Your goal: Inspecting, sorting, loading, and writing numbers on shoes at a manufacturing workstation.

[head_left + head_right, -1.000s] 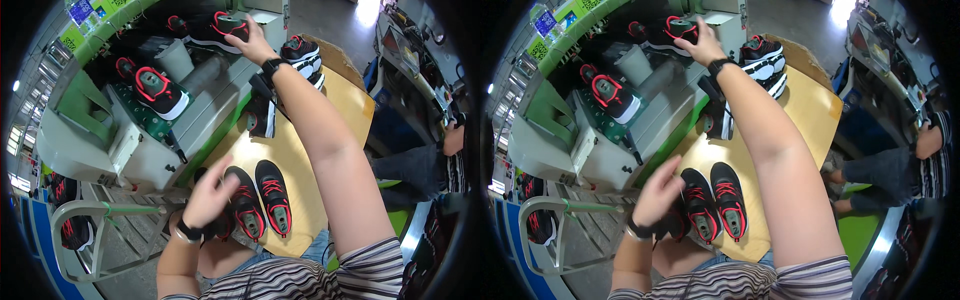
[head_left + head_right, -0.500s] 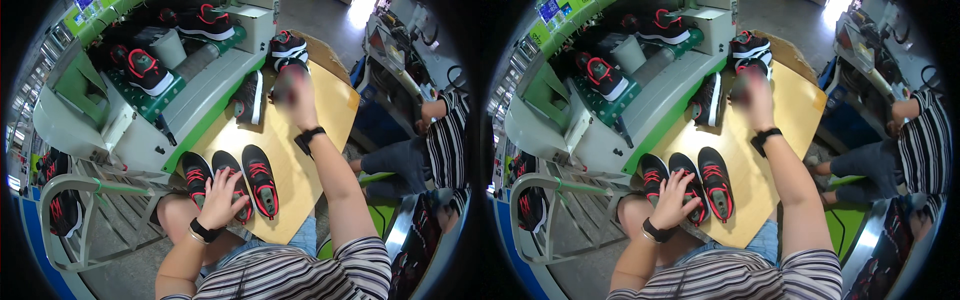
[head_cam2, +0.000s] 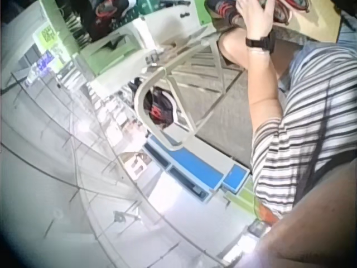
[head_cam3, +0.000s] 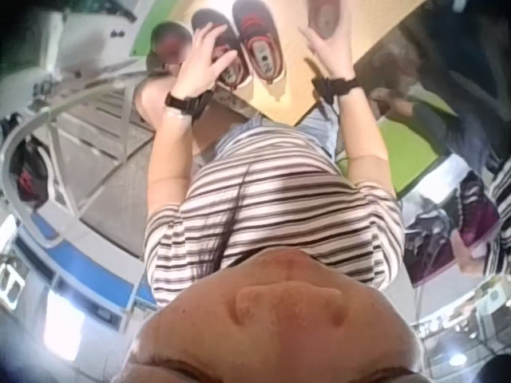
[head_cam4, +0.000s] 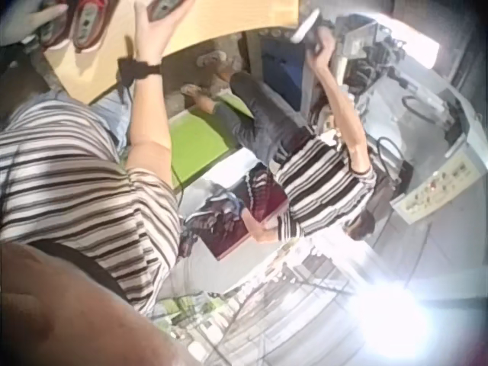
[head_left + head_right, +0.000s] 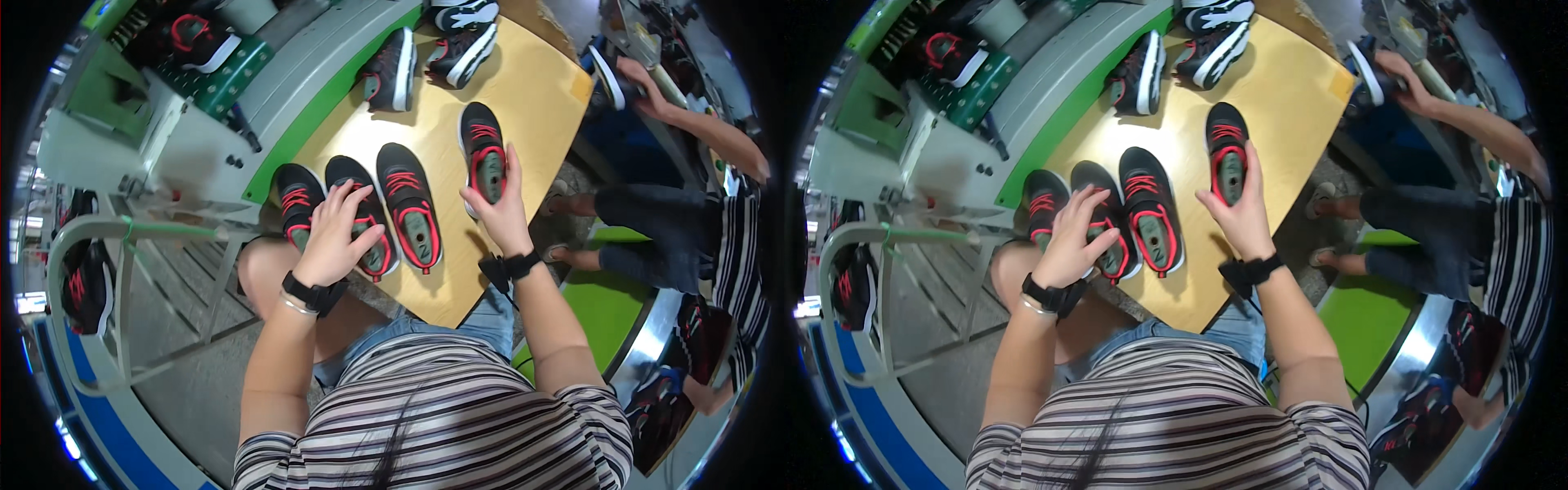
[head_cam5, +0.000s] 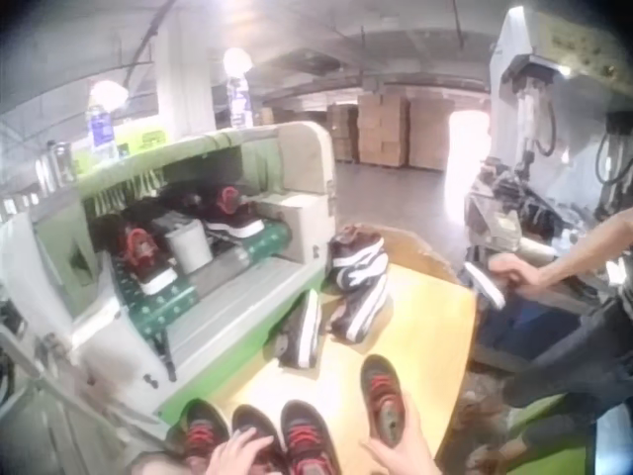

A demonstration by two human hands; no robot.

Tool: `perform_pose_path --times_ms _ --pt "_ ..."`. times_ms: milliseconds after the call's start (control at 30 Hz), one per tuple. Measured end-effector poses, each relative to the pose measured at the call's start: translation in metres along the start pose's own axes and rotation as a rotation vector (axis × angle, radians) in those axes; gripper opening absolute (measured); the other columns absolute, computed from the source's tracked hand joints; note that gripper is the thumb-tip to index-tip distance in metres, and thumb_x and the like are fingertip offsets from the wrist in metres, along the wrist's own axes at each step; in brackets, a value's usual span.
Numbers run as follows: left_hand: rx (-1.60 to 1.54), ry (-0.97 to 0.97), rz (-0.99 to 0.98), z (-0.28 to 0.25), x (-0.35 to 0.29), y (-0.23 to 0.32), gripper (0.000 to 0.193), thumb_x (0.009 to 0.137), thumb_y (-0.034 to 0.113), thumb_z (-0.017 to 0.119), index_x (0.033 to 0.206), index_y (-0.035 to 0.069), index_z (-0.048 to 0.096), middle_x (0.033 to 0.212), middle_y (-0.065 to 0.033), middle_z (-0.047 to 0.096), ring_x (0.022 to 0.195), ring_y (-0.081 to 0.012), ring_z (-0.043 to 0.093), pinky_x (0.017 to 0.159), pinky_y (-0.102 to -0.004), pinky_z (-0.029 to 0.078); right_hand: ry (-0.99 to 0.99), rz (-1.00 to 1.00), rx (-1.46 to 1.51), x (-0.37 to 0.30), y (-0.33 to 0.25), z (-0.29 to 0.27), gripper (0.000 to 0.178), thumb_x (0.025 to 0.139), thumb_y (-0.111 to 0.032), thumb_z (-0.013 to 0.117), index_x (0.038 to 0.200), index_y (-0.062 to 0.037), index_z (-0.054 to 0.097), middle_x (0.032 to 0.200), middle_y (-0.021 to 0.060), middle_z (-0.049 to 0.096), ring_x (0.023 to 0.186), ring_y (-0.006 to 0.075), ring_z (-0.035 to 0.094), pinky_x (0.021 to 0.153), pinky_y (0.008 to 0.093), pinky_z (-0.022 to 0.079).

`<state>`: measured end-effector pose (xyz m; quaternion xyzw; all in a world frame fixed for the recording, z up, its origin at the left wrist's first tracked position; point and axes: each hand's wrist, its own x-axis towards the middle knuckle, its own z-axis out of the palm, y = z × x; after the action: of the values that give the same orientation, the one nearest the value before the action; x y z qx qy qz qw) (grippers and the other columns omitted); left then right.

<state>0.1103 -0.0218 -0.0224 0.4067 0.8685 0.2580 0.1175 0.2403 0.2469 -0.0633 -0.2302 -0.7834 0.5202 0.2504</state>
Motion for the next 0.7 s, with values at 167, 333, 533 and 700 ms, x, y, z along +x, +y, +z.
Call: perform_pose_path --times_ms 167,333,533,700 --pt "-0.001 0.028 -0.018 0.001 0.0 0.003 0.063 0.089 0.032 0.068 0.143 0.009 0.044 0.151 -0.0223 0.038 0.143 -0.0389 0.032 0.115 -0.0482 0.025 0.122 -0.177 -0.149 0.012 0.014 0.014 0.078 0.08 -0.003 0.066 0.149 -0.0044 0.03 0.144 0.0243 0.04 0.135 0.0408 0.039 0.115 0.0418 0.031" --pt "-0.018 0.014 -0.024 0.002 -0.001 0.001 0.064 0.089 0.032 0.068 0.144 0.01 0.043 0.151 -0.0229 0.037 0.143 -0.0395 0.031 0.115 -0.0488 0.025 -0.115 -0.123 -0.135 -0.042 -0.008 -0.002 0.072 0.081 -0.003 0.066 0.146 -0.0035 0.033 0.142 0.022 0.041 0.137 0.0381 0.038 0.115 0.0429 0.032" --pt "-0.06 0.011 -0.071 -0.001 0.0 0.008 0.063 0.088 0.033 0.068 0.142 0.011 0.045 0.151 -0.0236 0.037 0.142 -0.0443 0.029 0.114 -0.0514 0.025 -0.039 -0.028 -0.184 0.038 -0.011 -0.049 0.058 0.091 -0.033 0.07 0.132 0.0006 0.048 0.135 0.0168 0.052 0.13 0.0306 0.048 0.109 0.0399 0.036" --pt "-0.054 -0.015 -0.087 -0.004 0.002 0.01 0.063 0.087 0.033 0.068 0.142 0.012 0.046 0.151 -0.0231 0.037 0.143 -0.0435 0.029 0.114 -0.052 0.025 0.248 -0.044 -0.171 0.194 0.041 -0.033 0.105 0.075 -0.047 0.082 0.148 0.0061 0.029 0.143 0.0295 0.04 0.135 0.0401 0.04 0.112 0.0435 0.034"
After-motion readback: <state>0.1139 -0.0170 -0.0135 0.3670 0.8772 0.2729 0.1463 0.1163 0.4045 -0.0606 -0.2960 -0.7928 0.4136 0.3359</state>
